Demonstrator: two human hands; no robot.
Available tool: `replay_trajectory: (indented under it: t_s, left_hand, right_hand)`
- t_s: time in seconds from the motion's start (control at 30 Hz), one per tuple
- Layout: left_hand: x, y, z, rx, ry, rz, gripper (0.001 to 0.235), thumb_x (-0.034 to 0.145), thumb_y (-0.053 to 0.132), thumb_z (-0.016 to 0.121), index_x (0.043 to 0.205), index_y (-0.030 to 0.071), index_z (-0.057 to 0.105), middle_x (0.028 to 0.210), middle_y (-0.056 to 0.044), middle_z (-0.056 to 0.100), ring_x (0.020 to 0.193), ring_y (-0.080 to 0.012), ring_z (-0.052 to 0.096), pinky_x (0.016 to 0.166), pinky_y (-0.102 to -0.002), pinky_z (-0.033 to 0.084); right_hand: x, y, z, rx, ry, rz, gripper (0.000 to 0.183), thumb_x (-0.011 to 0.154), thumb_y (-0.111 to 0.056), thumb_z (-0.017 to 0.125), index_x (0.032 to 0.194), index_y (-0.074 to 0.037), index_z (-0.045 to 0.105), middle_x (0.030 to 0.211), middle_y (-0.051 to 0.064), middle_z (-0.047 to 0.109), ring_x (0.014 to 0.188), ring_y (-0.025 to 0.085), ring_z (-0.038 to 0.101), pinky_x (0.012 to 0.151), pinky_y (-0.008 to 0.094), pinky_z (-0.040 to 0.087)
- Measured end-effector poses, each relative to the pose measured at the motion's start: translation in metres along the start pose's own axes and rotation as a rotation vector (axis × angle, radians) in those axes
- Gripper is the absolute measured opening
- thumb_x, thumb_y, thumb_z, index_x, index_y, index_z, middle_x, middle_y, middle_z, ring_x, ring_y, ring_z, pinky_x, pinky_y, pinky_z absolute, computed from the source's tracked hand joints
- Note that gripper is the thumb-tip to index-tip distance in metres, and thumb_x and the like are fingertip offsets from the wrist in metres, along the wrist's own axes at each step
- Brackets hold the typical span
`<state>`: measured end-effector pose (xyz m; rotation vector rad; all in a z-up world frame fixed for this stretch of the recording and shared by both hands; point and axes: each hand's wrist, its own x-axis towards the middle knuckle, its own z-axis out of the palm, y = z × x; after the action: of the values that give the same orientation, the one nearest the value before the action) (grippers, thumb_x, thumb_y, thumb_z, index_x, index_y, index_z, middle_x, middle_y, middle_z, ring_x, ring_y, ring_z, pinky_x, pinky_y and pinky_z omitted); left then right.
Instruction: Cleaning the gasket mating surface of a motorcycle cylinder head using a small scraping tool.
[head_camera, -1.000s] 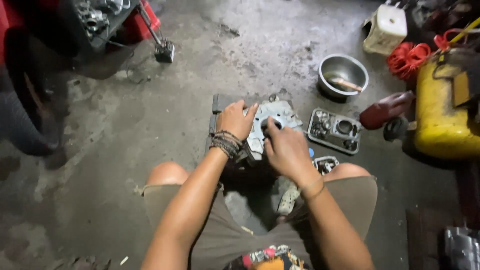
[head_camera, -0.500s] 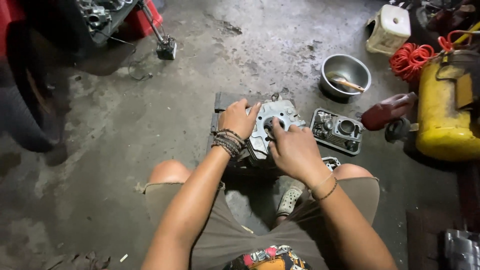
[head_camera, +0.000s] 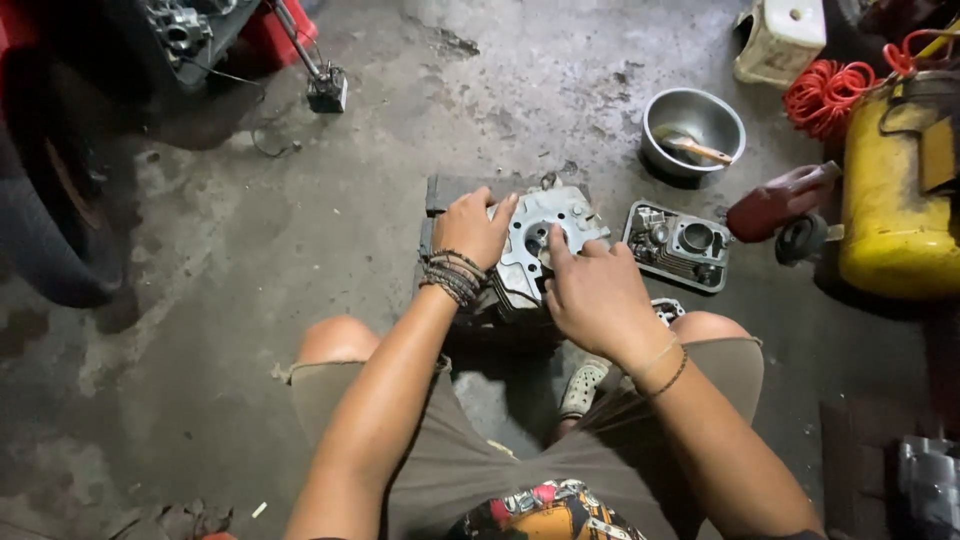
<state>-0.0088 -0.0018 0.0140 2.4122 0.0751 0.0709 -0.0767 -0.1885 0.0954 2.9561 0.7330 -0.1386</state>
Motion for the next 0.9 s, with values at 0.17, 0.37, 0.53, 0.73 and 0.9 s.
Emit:
replay_trajectory:
  t_s: [0.17, 0.37, 0.53, 0.73, 0.9]
  left_hand:
    - [0.001, -0.003, 0.008, 0.007, 0.009, -0.006, 0.056, 0.098, 0.062, 0.048, 0.1, 0.01, 0.067, 0.1, -0.016, 0.072, 0.105, -0.0396, 0.07, 0.089, -0.052, 0.055]
    - [0.005, -0.004, 0.006, -0.015, 0.001, -0.031, 0.055, 0.097, 0.062, 0.049, 0.099, 0.01, 0.067, 0.101, -0.017, 0.071, 0.107, -0.0412, 0.069, 0.091, -0.053, 0.054]
    - [0.009, -0.002, 0.006, 0.001, -0.005, -0.038, 0.055, 0.097, 0.065, 0.048, 0.097, 0.013, 0.067, 0.101, -0.015, 0.071, 0.109, -0.0386, 0.069, 0.092, -0.052, 0.054]
    - [0.007, 0.002, -0.001, 0.039, -0.026, -0.017, 0.059, 0.101, 0.063, 0.043, 0.105, 0.009, 0.067, 0.106, -0.016, 0.071, 0.111, -0.0388, 0.068, 0.093, -0.052, 0.054]
    - [0.014, -0.008, 0.011, 0.028, 0.0, -0.003, 0.059, 0.098, 0.066, 0.046, 0.1, 0.011, 0.067, 0.102, -0.016, 0.072, 0.109, -0.0394, 0.069, 0.094, -0.054, 0.054]
  right_hand:
    - [0.006, 0.008, 0.021, -0.039, 0.047, 0.004, 0.078, 0.087, -0.03, 0.052, 0.154, 0.008, 0.038, 0.088, 0.019, 0.077, 0.103, 0.038, 0.068, 0.083, 0.05, 0.045]
    - [0.01, 0.008, 0.022, -0.034, 0.057, -0.017, 0.08, 0.086, -0.028, 0.053, 0.154, 0.01, 0.036, 0.088, 0.019, 0.077, 0.101, 0.037, 0.068, 0.08, 0.048, 0.046]
    - [0.005, -0.003, 0.015, 0.018, 0.049, -0.008, 0.077, 0.086, -0.026, 0.051, 0.152, 0.011, 0.038, 0.09, 0.019, 0.078, 0.1, 0.038, 0.069, 0.081, 0.05, 0.046]
    - [0.007, -0.006, 0.028, -0.016, 0.136, 0.022, 0.078, 0.082, -0.03, 0.054, 0.149, 0.008, 0.045, 0.089, 0.02, 0.075, 0.092, 0.04, 0.07, 0.078, 0.051, 0.045]
    - [0.011, -0.006, 0.028, -0.001, 0.191, -0.031, 0.071, 0.085, -0.024, 0.053, 0.147, 0.011, 0.047, 0.082, 0.018, 0.074, 0.096, 0.036, 0.068, 0.08, 0.047, 0.043]
